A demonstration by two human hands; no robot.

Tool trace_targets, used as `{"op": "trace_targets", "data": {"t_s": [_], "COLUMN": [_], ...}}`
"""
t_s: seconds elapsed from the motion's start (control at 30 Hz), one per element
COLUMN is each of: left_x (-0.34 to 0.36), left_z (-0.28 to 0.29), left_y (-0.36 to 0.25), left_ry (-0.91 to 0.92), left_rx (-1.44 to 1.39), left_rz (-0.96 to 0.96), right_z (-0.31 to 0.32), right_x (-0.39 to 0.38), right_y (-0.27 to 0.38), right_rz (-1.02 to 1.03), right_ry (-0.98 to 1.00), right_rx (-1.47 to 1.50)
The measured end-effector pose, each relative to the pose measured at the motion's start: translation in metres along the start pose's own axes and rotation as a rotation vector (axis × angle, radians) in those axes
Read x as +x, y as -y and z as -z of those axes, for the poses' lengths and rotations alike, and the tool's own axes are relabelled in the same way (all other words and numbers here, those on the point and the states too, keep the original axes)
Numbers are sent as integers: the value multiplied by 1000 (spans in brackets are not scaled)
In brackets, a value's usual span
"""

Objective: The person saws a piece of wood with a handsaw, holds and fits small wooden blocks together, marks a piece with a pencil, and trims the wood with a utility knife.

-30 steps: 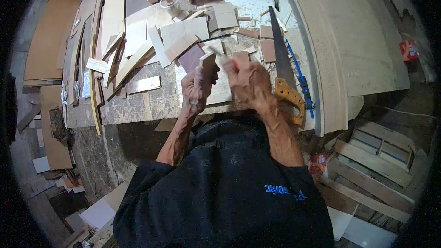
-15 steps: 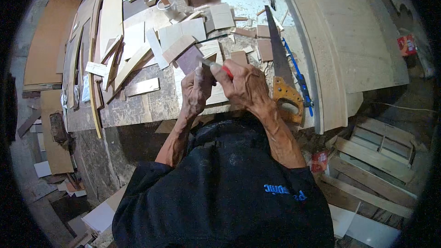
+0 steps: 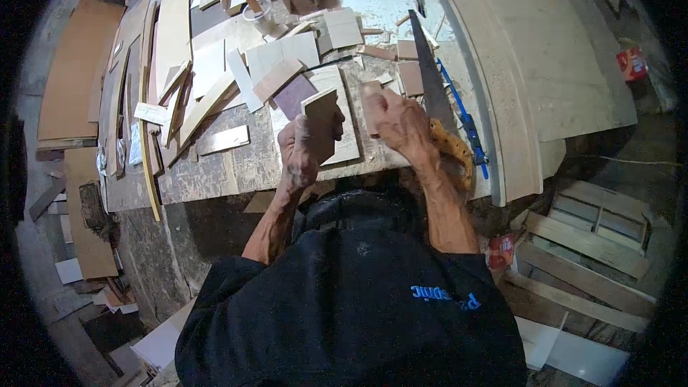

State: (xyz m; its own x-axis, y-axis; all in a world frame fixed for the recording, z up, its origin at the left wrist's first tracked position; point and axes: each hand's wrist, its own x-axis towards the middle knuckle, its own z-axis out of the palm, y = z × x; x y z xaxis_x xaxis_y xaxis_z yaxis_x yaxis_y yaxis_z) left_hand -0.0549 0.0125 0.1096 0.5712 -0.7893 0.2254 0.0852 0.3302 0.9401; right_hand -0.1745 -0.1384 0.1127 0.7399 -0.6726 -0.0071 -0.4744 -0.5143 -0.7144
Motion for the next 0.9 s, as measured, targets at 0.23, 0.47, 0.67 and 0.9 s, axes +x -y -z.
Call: {"op": "trace_targets", "data": {"t_s": [0.23,0.47,0.67,0.9], "left_x": [10,3,0,-4], "left_z": [-3,2,7,12], "left_y": [-25,-6,-4,3], "left_ry": [20,3,50,31], "left_rx": [-298,-383,-354,-312], "left_rz": [489,532,559,635], "right_z": [-4,-8,-23,-43], "right_x": [10,10,7,4], "right_y": [9,28,23,11], "right_rz": [-224,-135,-342,-75], "right_ry": [170,87,88,-102], "right_rx": [817,958,1181,590]}}
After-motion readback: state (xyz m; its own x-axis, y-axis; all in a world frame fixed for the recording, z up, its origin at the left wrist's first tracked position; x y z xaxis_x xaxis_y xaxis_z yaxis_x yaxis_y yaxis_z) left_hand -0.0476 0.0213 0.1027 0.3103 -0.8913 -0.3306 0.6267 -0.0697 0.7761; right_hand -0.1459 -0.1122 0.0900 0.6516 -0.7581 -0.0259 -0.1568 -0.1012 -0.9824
